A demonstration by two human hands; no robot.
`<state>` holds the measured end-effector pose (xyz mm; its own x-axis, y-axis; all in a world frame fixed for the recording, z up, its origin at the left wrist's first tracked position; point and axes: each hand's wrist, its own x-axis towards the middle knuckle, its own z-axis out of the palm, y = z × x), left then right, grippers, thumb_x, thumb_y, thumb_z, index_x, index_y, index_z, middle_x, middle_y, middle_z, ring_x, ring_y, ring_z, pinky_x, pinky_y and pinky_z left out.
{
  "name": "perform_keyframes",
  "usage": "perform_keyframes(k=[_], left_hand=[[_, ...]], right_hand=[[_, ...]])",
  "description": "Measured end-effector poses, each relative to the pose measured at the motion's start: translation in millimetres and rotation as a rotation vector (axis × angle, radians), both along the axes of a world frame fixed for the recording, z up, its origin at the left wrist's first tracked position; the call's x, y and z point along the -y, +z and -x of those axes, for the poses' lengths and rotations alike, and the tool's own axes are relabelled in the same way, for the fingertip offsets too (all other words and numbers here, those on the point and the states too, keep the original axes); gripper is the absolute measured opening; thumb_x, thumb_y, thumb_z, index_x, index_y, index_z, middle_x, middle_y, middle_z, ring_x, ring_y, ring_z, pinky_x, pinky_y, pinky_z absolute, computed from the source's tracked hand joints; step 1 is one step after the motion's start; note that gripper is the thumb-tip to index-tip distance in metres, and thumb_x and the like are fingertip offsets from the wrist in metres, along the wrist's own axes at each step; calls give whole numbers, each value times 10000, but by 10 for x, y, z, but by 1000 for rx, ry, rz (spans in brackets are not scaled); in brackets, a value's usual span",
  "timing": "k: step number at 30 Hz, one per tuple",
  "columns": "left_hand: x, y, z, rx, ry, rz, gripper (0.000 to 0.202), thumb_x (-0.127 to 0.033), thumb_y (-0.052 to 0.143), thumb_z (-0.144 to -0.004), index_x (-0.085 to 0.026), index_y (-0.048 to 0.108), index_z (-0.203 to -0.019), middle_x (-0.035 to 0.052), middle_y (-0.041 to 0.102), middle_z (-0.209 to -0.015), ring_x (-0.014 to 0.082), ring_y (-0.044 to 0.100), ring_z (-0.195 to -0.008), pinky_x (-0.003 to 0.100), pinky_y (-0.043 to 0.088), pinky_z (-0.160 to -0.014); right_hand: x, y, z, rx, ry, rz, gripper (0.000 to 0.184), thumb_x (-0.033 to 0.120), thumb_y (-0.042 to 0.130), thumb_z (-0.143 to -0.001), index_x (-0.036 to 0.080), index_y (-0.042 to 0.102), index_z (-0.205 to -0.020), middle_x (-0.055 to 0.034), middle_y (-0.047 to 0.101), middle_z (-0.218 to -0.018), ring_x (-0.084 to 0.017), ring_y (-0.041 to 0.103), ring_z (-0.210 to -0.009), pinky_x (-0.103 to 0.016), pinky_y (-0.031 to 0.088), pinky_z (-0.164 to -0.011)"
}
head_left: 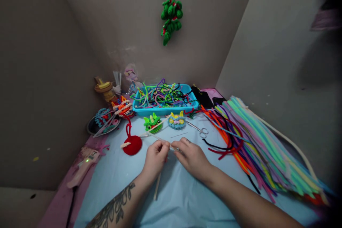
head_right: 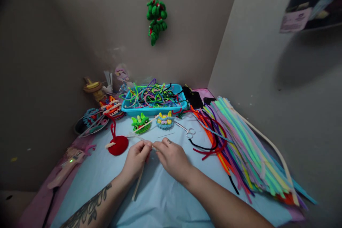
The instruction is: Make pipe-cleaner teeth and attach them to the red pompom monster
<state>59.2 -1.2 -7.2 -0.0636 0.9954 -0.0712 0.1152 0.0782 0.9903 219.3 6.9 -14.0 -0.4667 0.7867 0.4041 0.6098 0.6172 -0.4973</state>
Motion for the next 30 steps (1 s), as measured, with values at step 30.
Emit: perform_keyframes(k=[30], left_hand=[[4, 36, 18, -31, -23, -54, 213, -324, 583, -781, -144, 666, -704, -32, 512, -517, 111, 442, -473, 218, 340, -478]], right_hand=[[-9, 0, 24, -296, -40, 242, 62, 206, 531, -848, 195, 584, -877, 30, 542, -639, -123, 515, -561, -222, 381, -517]])
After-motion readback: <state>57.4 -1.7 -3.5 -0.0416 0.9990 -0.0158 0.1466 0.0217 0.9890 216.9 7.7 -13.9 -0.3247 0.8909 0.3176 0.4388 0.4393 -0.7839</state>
